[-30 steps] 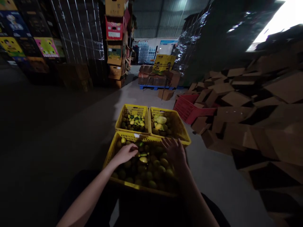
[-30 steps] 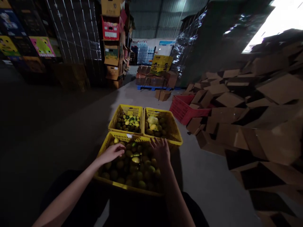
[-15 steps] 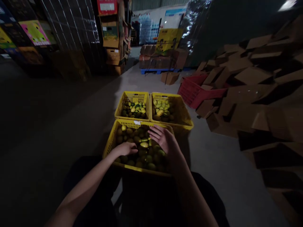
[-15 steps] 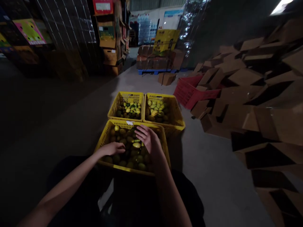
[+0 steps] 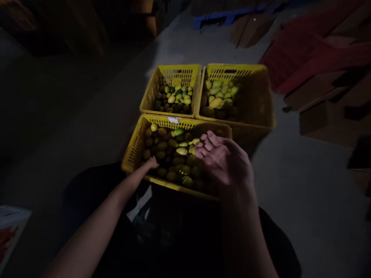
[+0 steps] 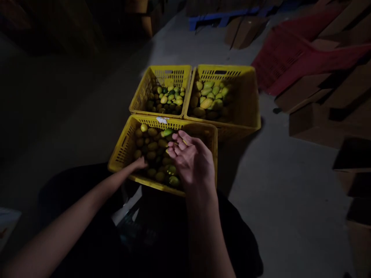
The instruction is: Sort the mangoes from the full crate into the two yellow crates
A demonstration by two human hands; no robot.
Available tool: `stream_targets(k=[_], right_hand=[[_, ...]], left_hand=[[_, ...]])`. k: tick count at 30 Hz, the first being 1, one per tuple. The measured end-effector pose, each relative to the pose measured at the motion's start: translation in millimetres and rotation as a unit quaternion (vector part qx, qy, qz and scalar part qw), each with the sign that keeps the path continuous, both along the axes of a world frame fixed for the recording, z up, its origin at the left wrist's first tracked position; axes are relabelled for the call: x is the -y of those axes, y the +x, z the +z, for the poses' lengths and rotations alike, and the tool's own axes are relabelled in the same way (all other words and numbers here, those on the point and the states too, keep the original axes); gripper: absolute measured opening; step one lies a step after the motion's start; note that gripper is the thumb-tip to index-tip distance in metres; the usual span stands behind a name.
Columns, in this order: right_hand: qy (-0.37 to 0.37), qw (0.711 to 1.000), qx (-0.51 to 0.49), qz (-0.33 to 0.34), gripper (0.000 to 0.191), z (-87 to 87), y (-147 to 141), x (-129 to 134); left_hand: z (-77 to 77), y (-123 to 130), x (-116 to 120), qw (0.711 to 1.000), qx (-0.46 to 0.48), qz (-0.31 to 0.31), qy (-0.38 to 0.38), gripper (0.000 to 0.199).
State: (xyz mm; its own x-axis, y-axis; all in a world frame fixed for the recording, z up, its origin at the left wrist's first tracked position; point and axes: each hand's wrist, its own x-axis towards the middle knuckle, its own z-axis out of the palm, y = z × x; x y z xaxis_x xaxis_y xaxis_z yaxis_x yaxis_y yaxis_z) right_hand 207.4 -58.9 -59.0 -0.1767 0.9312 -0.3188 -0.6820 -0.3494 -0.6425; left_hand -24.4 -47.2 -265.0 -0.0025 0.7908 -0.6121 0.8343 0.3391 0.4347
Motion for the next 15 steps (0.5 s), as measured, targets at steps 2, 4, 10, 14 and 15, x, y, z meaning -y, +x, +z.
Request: stream_targets(k=[2,4,10,14,15], right_hand=[[-0.001,1.0,0.002,0.02,0.012,0.4,2.8,2.7],[-0.009,1.0,0.02,0.011,0.013,1.9,7.5,6.6],[0.032,0.986,0.129,-0.099,0.015,0.5,26.0,14.1],[-0.036,0.981,0.143,-0.127,0.015,6.0,31.5,10.4],[-0.054,0.983,0.135,-0.114,0.015,8.7,31.1,8.8]], left_hand=[[-8.2,7.1,-16.9,0.997,-0.069,0.022,0.015,0.061],[-17.2,15.3,-35.1,0.992,-0.117,0.012,0.033,0.071],[-47.1,33.6,-79.2,0.98,-0.179,-0.086,0.015,0.071],[-55.7,35.3,-93.8,0.974,-0.199,-0.109,-0.002,0.063],[-56.0,34.6,-95.0,0.973,-0.2,-0.112,-0.004,0.062]])
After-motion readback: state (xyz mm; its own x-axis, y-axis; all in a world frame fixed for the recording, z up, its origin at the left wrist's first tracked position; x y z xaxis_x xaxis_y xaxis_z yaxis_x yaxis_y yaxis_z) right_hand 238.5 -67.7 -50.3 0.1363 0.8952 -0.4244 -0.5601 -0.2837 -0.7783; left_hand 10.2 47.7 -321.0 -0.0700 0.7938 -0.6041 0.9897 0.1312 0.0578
